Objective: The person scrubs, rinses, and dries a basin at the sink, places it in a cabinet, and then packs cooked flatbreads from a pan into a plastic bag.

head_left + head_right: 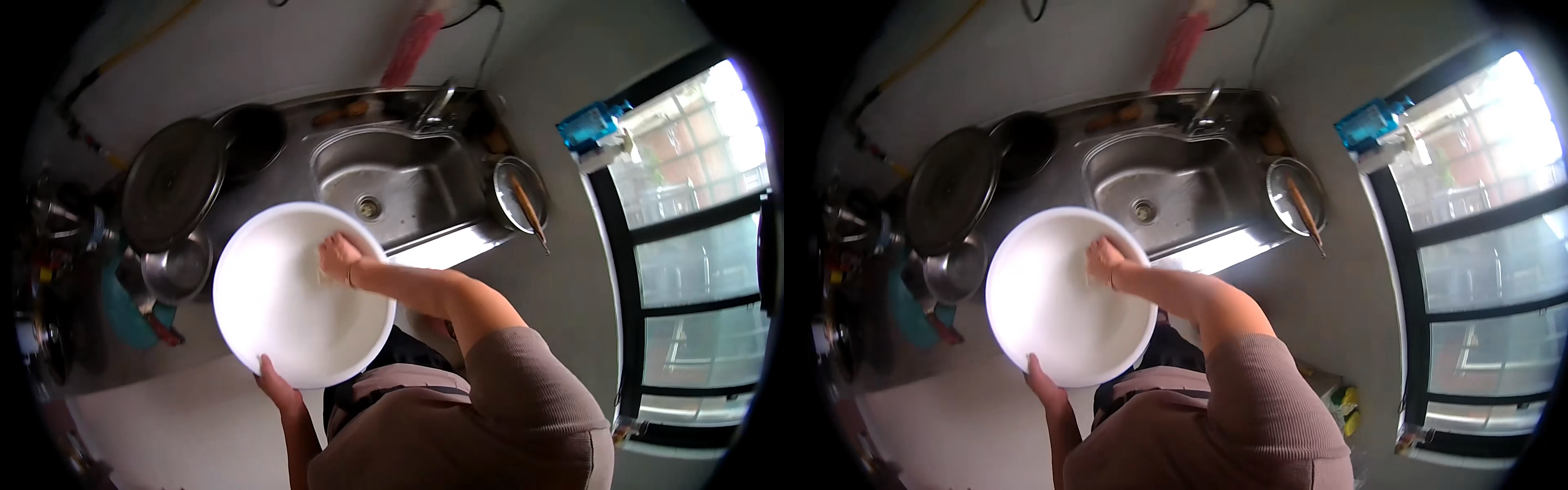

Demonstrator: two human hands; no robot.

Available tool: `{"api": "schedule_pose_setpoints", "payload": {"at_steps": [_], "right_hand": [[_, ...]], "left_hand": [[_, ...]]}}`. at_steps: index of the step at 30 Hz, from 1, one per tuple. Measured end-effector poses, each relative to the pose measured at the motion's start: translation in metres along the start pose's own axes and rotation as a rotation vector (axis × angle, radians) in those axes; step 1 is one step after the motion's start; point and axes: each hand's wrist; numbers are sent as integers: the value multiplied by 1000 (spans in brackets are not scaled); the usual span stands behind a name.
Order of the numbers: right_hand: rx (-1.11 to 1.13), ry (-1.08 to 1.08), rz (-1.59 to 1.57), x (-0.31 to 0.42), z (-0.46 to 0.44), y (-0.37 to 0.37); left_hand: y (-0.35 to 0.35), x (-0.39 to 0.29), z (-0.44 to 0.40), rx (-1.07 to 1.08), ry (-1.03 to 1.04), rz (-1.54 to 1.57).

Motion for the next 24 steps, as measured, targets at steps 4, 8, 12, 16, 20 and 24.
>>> {"api": "schedule_pose_setpoints", "payload": {"at_steps": [4, 8, 12, 16, 20, 24], "right_hand": [[285, 20, -339, 49, 41, -13], [289, -128, -1048, 109, 34, -8], [-92, 110, -1383, 82, 50, -38], [-544, 302, -1704, -11, 106, -58], [-867, 886, -1519, -103, 210, -46], [-1298, 1402, -1343, -186, 333, -19]], "left_hand": [[-1, 2, -1, -12, -38, -31], [-6, 4, -7, 54, -84, -34], [-3, -2, -2, 74, -110, -82], [-7, 0, -6, 100, -110, -117], [-11, -2, -2, 174, -120, -156], [-41, 10, -33, 285, -188, -171]]}}
Point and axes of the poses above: each hand's wrist, its own z-axis away from the middle knuckle, its own y-axis out of the palm, x = y × z, and after that the axes turned 8 degrees about -x, right-handed
